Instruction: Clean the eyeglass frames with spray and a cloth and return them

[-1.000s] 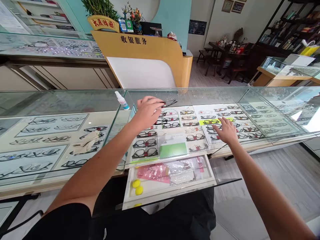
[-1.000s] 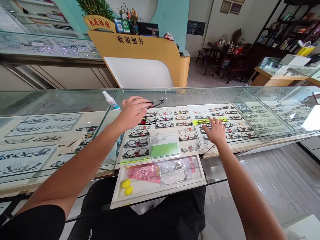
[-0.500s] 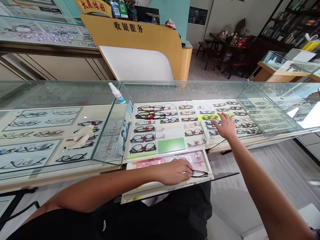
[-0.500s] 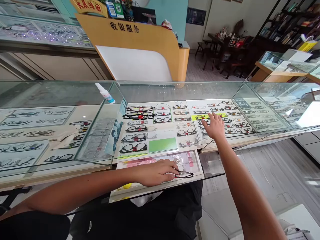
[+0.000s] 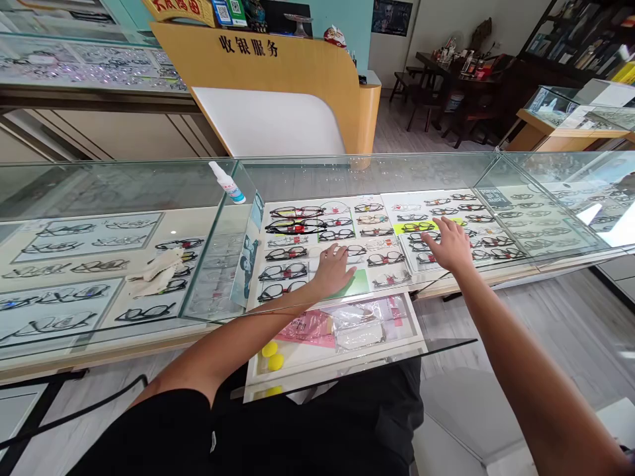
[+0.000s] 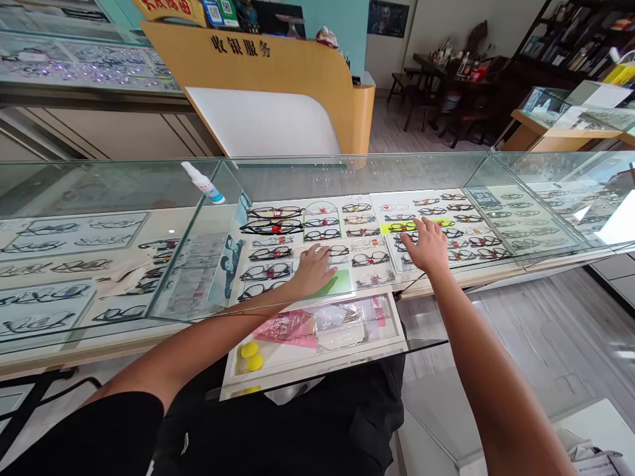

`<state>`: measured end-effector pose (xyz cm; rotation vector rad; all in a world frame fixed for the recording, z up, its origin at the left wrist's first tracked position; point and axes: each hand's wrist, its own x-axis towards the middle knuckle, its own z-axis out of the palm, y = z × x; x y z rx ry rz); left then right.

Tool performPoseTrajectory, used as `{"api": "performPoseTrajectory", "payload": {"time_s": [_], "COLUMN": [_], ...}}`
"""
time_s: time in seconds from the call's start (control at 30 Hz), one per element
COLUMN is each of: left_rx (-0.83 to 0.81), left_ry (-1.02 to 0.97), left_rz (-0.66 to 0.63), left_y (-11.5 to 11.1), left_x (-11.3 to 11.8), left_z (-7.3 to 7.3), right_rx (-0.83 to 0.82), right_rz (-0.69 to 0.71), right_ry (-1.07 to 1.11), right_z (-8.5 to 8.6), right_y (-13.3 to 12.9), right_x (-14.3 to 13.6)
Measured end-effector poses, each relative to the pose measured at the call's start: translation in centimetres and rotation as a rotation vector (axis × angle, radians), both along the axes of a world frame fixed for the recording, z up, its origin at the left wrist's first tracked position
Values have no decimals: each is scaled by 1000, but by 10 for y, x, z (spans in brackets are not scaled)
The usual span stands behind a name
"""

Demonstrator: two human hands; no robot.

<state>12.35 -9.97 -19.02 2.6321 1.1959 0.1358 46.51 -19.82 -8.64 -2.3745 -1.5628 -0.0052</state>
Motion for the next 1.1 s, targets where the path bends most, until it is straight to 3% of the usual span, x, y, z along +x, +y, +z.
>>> {"api": "performPoseTrajectory", "payload": {"time_s": [0.13, 0.3, 0.6, 0.9, 1.0, 1.1], "left_rx": [-58, -77, -99, -111, -128, -217], "left_ry": [20, 26, 50, 100, 125, 161], "left_rz": [59, 81, 69, 48, -9, -165], "left_y": [30, 45, 46, 30, 2, -43], "left_x": [4, 7, 7, 4, 8, 7], "left_z": [-18, -36, -39, -13, 4, 34], "right_rx": [3, 2, -10, -20, -5, 1], "right_rz": [4, 5, -2, -1, 7, 8], "right_ry": [10, 14, 30, 6, 2, -3], "right_z": [-1, 1, 4, 2, 0, -2], "right_y": [0, 0, -1, 0, 0, 0], "right_x": [1, -1, -3, -2, -1, 1]}}
